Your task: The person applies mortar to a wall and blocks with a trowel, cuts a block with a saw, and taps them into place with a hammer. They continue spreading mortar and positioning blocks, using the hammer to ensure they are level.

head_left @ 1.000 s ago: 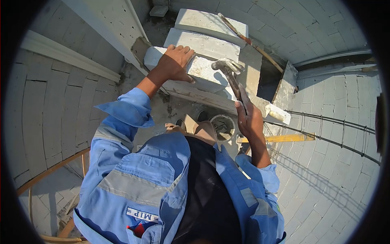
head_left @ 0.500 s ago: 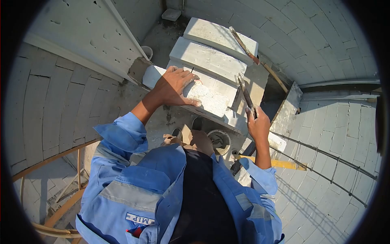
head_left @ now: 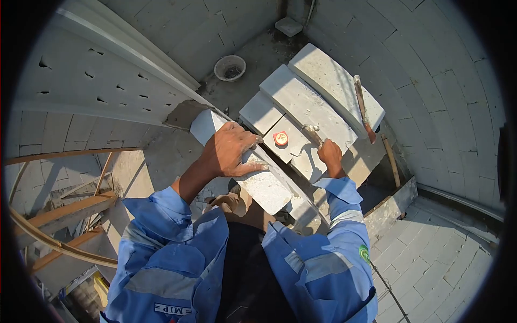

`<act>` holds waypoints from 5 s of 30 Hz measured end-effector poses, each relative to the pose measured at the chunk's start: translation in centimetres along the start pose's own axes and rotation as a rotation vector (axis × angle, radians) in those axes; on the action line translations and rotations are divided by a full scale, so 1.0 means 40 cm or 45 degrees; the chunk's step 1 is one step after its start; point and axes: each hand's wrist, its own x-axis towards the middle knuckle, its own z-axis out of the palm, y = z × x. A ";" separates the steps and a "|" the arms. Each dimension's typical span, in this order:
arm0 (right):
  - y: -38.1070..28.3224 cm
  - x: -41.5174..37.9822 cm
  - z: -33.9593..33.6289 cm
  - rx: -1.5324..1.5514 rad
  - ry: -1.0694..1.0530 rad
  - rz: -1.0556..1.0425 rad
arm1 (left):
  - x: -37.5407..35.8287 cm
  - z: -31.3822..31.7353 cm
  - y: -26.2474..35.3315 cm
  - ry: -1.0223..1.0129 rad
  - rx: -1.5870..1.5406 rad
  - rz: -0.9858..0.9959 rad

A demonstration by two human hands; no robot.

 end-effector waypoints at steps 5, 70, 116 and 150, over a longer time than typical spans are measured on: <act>-0.019 0.094 0.003 0.083 -0.065 -0.060 | -0.001 0.005 -0.005 0.070 -0.024 0.030; -0.095 -1.205 0.288 0.361 0.623 1.030 | -0.408 -0.008 -0.170 -0.012 -0.566 0.351; -0.220 -0.941 1.213 1.288 -0.139 1.566 | 0.093 0.027 -0.062 -0.399 0.002 0.217; -0.170 -0.676 1.564 2.145 0.314 1.027 | 0.144 0.111 0.020 -0.521 0.365 0.285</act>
